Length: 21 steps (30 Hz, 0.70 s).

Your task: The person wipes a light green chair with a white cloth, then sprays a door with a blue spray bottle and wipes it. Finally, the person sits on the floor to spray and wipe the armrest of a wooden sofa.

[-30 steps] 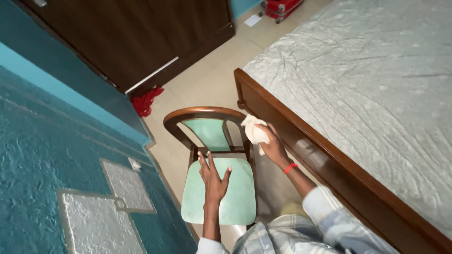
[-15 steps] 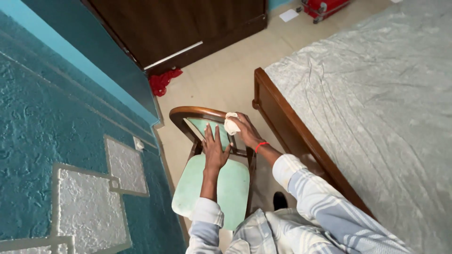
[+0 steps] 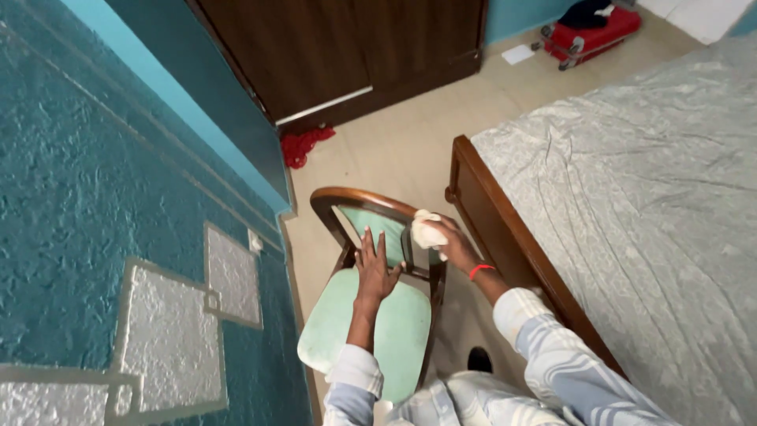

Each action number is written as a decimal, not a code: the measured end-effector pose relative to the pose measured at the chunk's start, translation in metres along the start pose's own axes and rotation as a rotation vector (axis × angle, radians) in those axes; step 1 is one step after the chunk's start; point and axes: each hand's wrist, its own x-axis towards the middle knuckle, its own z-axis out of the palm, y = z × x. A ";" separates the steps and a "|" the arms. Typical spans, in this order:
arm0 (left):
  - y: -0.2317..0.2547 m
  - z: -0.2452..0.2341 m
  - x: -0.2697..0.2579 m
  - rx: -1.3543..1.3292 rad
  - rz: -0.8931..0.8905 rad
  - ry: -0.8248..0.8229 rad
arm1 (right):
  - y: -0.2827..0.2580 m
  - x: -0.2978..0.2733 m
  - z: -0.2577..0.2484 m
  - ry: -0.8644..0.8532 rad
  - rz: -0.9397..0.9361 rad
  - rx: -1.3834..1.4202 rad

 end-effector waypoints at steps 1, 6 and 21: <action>-0.002 -0.002 -0.002 -0.017 -0.006 0.015 | 0.004 -0.013 -0.005 0.009 0.051 0.040; -0.003 -0.008 -0.012 -0.033 -0.018 0.030 | 0.017 -0.057 -0.015 0.005 0.201 0.040; 0.009 -0.027 -0.063 0.039 -0.117 0.085 | -0.060 0.060 0.017 -0.297 -0.043 -0.157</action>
